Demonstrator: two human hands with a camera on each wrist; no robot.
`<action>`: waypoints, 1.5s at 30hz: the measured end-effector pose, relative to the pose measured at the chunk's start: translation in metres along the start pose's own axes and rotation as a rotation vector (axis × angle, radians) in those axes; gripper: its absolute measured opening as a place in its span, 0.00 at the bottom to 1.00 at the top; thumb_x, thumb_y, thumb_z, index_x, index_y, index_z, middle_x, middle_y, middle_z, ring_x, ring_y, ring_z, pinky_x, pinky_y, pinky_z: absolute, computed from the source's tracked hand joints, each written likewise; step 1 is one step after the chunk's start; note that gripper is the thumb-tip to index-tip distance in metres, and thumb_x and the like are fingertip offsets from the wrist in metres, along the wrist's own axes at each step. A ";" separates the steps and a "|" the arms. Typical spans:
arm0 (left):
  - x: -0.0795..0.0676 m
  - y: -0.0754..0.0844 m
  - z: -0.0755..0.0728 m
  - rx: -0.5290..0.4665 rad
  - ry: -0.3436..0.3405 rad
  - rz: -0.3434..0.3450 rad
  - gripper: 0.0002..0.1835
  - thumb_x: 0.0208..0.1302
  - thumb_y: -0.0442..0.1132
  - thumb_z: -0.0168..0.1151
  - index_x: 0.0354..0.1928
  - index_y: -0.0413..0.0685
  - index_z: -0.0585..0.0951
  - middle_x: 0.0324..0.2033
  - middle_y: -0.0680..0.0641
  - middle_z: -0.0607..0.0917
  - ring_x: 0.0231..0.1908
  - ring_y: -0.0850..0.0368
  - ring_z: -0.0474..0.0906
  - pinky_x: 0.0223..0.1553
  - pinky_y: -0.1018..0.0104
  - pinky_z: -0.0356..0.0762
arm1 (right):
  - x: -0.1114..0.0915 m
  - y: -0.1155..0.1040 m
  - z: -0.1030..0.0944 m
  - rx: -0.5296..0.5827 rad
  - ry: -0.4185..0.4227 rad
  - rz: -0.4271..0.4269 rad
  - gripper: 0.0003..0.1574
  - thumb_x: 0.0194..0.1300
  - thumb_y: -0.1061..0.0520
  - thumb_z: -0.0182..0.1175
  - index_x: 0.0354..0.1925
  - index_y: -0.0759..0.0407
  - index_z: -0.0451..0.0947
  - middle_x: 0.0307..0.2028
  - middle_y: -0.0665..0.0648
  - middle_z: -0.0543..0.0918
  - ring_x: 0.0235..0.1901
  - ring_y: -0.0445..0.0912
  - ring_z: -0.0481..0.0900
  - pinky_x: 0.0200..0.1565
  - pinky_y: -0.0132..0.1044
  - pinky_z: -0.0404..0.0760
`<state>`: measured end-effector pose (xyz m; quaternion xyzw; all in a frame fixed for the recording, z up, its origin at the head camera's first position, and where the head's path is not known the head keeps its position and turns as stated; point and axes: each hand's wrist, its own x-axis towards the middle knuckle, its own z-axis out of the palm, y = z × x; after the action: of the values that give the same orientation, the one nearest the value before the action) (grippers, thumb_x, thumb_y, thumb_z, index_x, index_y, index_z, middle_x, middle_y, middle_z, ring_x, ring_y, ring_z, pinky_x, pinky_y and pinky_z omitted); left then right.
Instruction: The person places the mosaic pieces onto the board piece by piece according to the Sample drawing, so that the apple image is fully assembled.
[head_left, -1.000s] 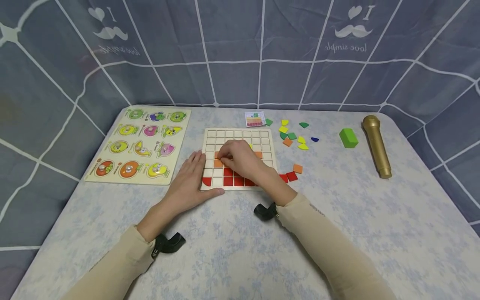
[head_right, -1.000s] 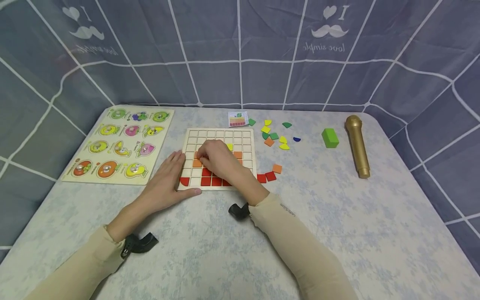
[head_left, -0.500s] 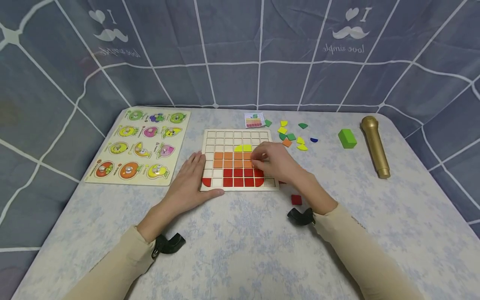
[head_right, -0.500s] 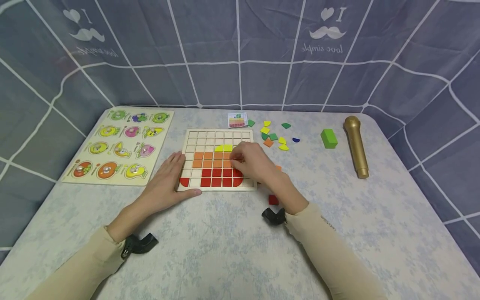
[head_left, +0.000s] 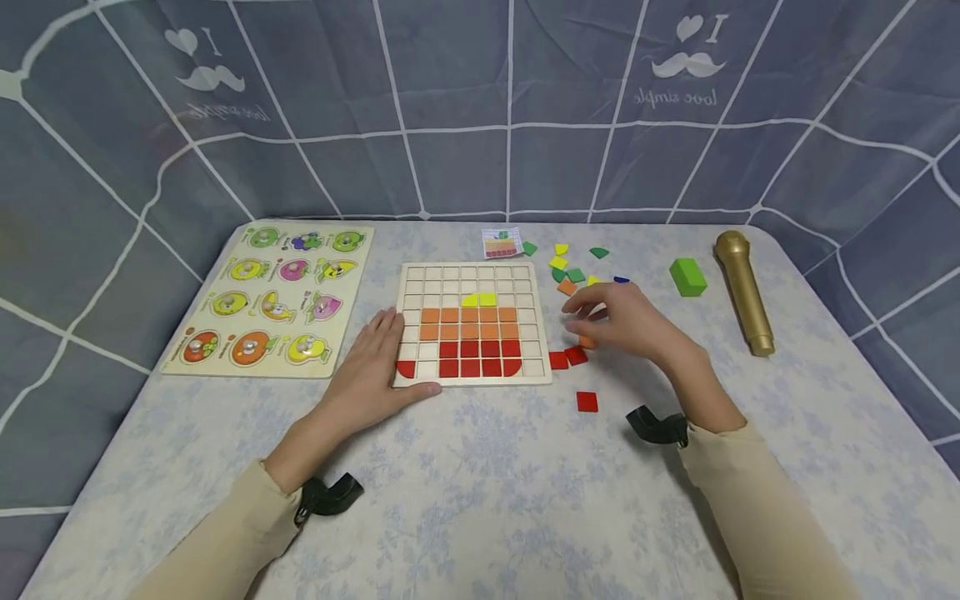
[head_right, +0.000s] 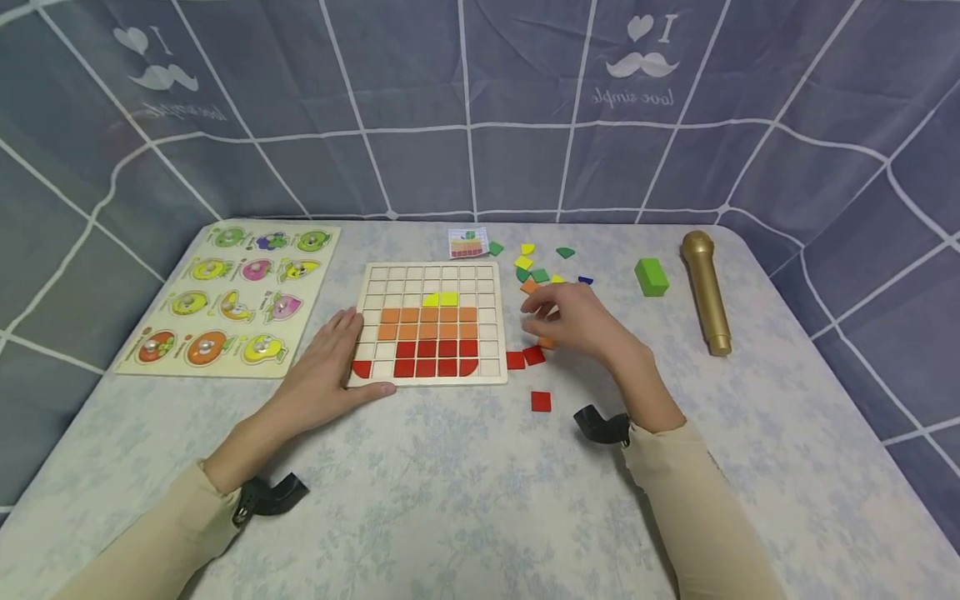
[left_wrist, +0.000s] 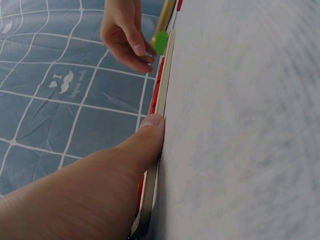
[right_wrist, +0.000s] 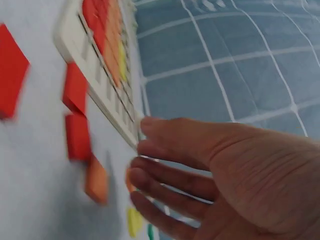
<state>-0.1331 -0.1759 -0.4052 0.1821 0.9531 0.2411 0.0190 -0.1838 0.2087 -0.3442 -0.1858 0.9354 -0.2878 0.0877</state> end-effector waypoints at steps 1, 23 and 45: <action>0.000 0.000 0.000 -0.001 0.000 0.000 0.65 0.62 0.67 0.71 0.82 0.29 0.48 0.83 0.32 0.48 0.84 0.36 0.39 0.83 0.41 0.41 | -0.001 0.003 -0.004 -0.004 -0.015 0.014 0.19 0.69 0.55 0.72 0.55 0.61 0.87 0.50 0.59 0.88 0.51 0.52 0.85 0.58 0.52 0.86; -0.001 0.000 0.000 0.000 -0.017 -0.011 0.65 0.62 0.66 0.71 0.82 0.29 0.48 0.83 0.32 0.47 0.84 0.36 0.38 0.84 0.41 0.39 | 0.001 0.030 0.001 -0.014 -0.058 0.033 0.12 0.58 0.64 0.75 0.41 0.60 0.86 0.34 0.55 0.85 0.37 0.48 0.79 0.40 0.38 0.82; 0.001 0.000 0.000 -0.012 0.010 -0.026 0.68 0.59 0.66 0.74 0.82 0.30 0.48 0.83 0.32 0.49 0.84 0.36 0.40 0.83 0.38 0.43 | 0.011 0.016 0.010 0.009 0.093 -0.065 0.12 0.56 0.62 0.75 0.39 0.59 0.85 0.33 0.55 0.84 0.34 0.46 0.81 0.38 0.34 0.82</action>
<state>-0.1341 -0.1760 -0.4048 0.1681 0.9540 0.2476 0.0184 -0.1958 0.2116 -0.3626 -0.2024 0.9306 -0.3028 0.0355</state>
